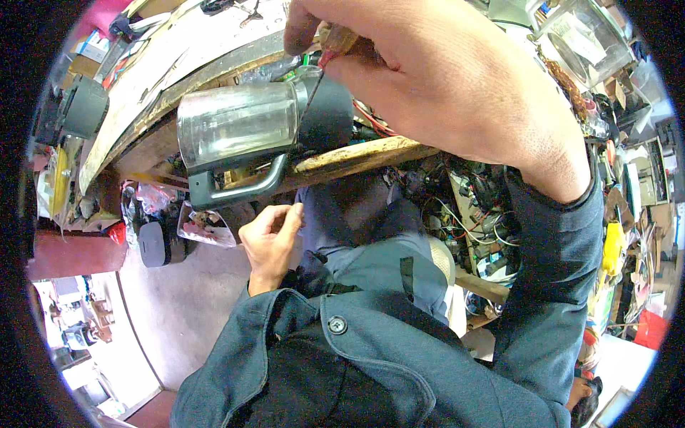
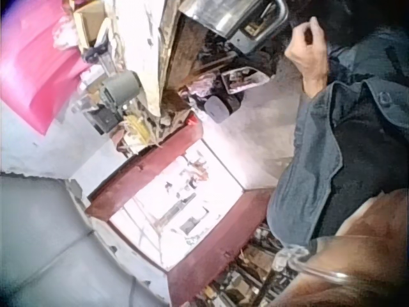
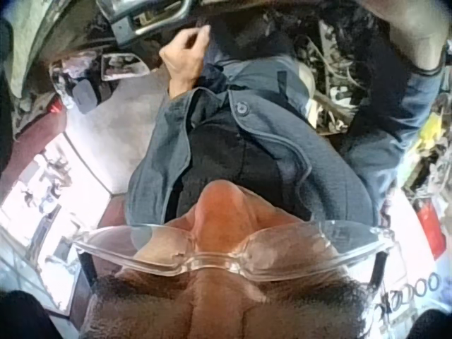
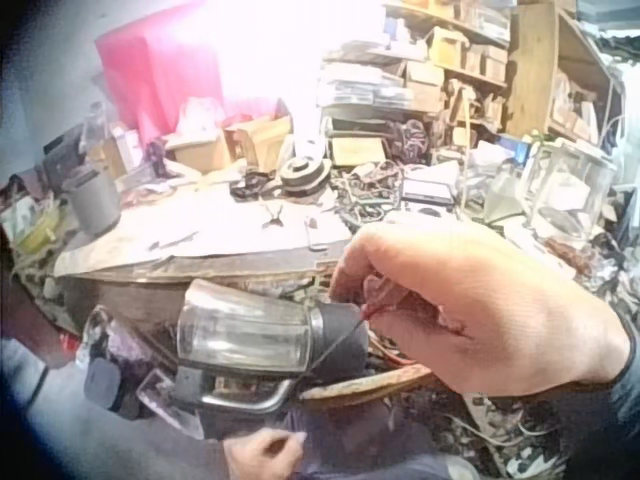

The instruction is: The person assembles a small blender by hand, inserting the blade assembly into the jar, attaching the lid, and using a screwdriver to tighten the base. The person repeatedly inspects the jar and base during the process.

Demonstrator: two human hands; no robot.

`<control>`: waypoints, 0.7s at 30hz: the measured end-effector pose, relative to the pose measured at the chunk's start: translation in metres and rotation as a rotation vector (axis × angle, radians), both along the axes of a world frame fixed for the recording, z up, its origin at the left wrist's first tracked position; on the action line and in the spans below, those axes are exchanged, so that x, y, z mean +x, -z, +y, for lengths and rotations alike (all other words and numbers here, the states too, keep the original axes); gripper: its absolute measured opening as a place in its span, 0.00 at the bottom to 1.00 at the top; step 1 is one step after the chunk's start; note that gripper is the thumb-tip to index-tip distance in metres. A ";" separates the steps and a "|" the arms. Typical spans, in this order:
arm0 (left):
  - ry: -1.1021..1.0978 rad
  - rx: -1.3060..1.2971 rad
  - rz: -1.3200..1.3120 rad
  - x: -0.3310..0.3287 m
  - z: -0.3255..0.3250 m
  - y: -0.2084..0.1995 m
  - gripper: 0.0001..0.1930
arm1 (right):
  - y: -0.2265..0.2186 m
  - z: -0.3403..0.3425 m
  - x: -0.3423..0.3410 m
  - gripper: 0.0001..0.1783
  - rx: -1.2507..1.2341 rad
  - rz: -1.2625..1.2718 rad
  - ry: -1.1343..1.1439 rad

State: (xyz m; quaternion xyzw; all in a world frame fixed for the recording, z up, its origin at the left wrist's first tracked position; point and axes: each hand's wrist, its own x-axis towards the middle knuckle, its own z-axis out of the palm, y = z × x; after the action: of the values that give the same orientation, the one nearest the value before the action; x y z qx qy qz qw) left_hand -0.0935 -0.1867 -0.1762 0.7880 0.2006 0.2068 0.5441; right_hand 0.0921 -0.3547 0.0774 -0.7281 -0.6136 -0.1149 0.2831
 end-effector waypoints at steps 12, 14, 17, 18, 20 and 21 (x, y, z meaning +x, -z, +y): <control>-0.111 1.217 0.008 0.057 0.011 -0.056 0.10 | 0.016 -0.004 -0.003 0.10 -0.038 0.136 0.145; -0.120 1.232 0.018 0.062 0.008 -0.053 0.09 | 0.014 -0.009 -0.002 0.10 -0.096 0.120 0.196; -0.146 1.247 -0.072 0.069 0.008 -0.051 0.07 | 0.016 -0.009 -0.006 0.10 -0.005 0.119 0.180; -0.158 1.250 -0.120 0.071 0.009 -0.050 0.07 | 0.016 -0.009 -0.008 0.10 0.036 0.146 0.156; -0.164 1.248 -0.146 0.071 0.011 -0.045 0.07 | 0.022 -0.010 -0.005 0.10 0.050 0.103 0.134; -0.169 1.248 -0.160 0.071 0.012 -0.043 0.07 | 0.021 -0.011 -0.004 0.11 0.028 0.074 0.138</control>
State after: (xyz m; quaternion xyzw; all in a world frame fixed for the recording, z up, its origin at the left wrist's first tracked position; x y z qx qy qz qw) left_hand -0.0228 -0.1748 -0.1331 0.9205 0.0626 0.3851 -0.0227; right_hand 0.0882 -0.3655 0.0560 -0.7684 -0.5492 -0.1160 0.3072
